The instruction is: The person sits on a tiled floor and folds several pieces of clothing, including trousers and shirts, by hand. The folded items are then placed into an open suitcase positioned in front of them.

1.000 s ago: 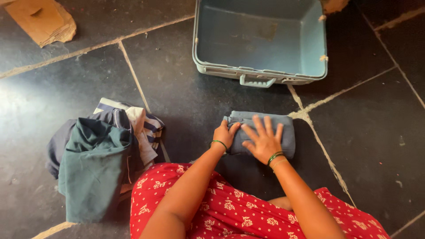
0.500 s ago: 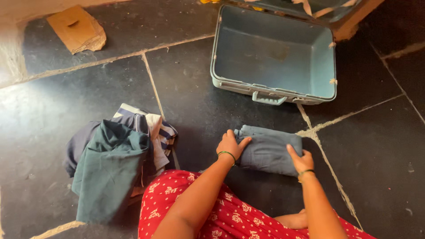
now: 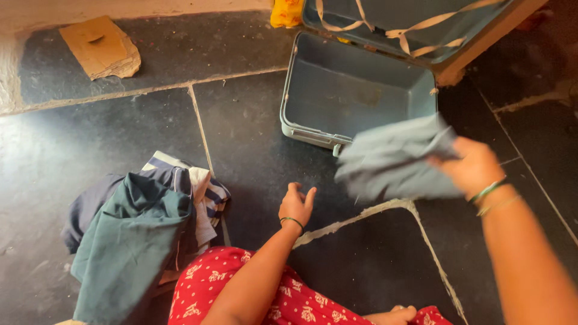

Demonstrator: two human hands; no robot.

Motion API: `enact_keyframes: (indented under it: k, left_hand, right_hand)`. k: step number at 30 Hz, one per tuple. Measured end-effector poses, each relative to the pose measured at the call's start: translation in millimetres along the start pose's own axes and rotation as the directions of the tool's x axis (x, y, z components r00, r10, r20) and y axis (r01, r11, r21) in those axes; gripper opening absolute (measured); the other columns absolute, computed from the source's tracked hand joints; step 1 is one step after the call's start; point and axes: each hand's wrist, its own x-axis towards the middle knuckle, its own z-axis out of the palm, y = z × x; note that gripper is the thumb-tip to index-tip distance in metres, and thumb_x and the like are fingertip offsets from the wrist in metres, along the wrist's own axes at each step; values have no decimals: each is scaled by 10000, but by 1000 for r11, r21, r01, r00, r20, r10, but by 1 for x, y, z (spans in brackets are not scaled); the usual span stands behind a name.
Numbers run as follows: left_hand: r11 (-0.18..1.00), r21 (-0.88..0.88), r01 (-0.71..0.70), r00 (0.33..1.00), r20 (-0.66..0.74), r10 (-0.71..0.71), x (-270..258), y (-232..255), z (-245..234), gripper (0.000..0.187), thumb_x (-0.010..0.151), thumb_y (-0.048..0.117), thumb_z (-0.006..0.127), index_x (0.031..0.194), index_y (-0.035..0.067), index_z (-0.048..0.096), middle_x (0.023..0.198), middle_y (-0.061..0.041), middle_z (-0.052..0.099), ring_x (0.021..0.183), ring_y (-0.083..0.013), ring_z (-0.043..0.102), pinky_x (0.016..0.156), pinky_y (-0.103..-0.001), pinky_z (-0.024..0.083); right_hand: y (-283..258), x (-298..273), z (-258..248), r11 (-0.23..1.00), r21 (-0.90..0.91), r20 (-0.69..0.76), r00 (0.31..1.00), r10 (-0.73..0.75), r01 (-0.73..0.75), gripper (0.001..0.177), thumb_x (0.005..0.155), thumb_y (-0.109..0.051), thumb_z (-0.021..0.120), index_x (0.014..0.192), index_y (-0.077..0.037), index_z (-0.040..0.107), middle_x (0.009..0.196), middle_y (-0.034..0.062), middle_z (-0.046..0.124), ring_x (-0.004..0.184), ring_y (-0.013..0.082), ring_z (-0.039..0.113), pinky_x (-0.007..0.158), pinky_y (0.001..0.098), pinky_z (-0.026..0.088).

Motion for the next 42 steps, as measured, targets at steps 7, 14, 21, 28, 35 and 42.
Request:
enact_keyframes:
  k: [7, 14, 21, 28, 35, 42]
  left_hand:
    - [999, 31, 8, 997, 73, -10, -2, 2, 1, 522, 887, 523, 686, 1188, 100, 626, 909, -81, 758, 884, -310, 727, 775, -446, 557]
    - [994, 100, 48, 989, 132, -61, -1, 3, 0, 533, 887, 538, 673, 1207, 113, 639, 927, -72, 756, 906, -292, 724, 789, -436, 555]
    - [984, 171, 57, 978, 188, -90, 2, 3, 2, 481, 885, 527, 674, 1151, 127, 674, 935, -28, 759, 907, -247, 725, 783, -411, 557]
    - [983, 184, 11, 972, 229, -54, 2, -6, 7, 455, 885, 506, 689, 1131, 123, 682, 940, -36, 761, 917, -244, 724, 795, -406, 557]
    - [958, 208, -195, 937, 327, 120, 2, -18, 19, 459, 862, 496, 728, 1124, 120, 715, 1012, -73, 764, 983, -281, 709, 852, -436, 545]
    - [810, 535, -242, 965, 221, 143, -11, 18, -56, 986, 774, 630, 770, 1519, 142, 346, 1589, -132, 329, 1503, -380, 211, 1147, -716, 147]
  right_hand:
    - [-7, 139, -30, 875, -365, -369, 813, -450, 319, 377, 936, -23, 743, 1311, -60, 730, 1187, 225, 715, 1092, 347, 697, 925, 421, 542]
    - [136, 192, 117, 760, -646, 157, 987, 35, 76, 644, 821, -28, 652, 1357, -385, 635, 1405, 34, 656, 1192, 348, 657, 1031, 454, 524]
    - [183, 206, 110, 747, -664, 410, 845, 342, 19, 564, 807, 26, 660, 1242, -315, 773, 1298, 75, 747, 1197, 286, 710, 1066, 390, 545]
    - [89, -53, 149, 878, -438, -215, 971, 109, -195, 228, 1074, -187, 540, 1225, -47, 639, 1186, 214, 690, 1135, 403, 611, 968, 469, 486]
    - [62, -201, 264, 635, -660, 401, 526, 750, -402, 1722, 524, -756, 958, 1591, -282, -306, 1633, 257, -374, 1472, 609, -231, 1046, 839, 173]
    - [94, -199, 280, 659, -631, 337, 620, 709, -409, 1738, 428, -773, 966, 1586, -338, -256, 1632, 239, -355, 1459, 618, -225, 999, 889, 142]
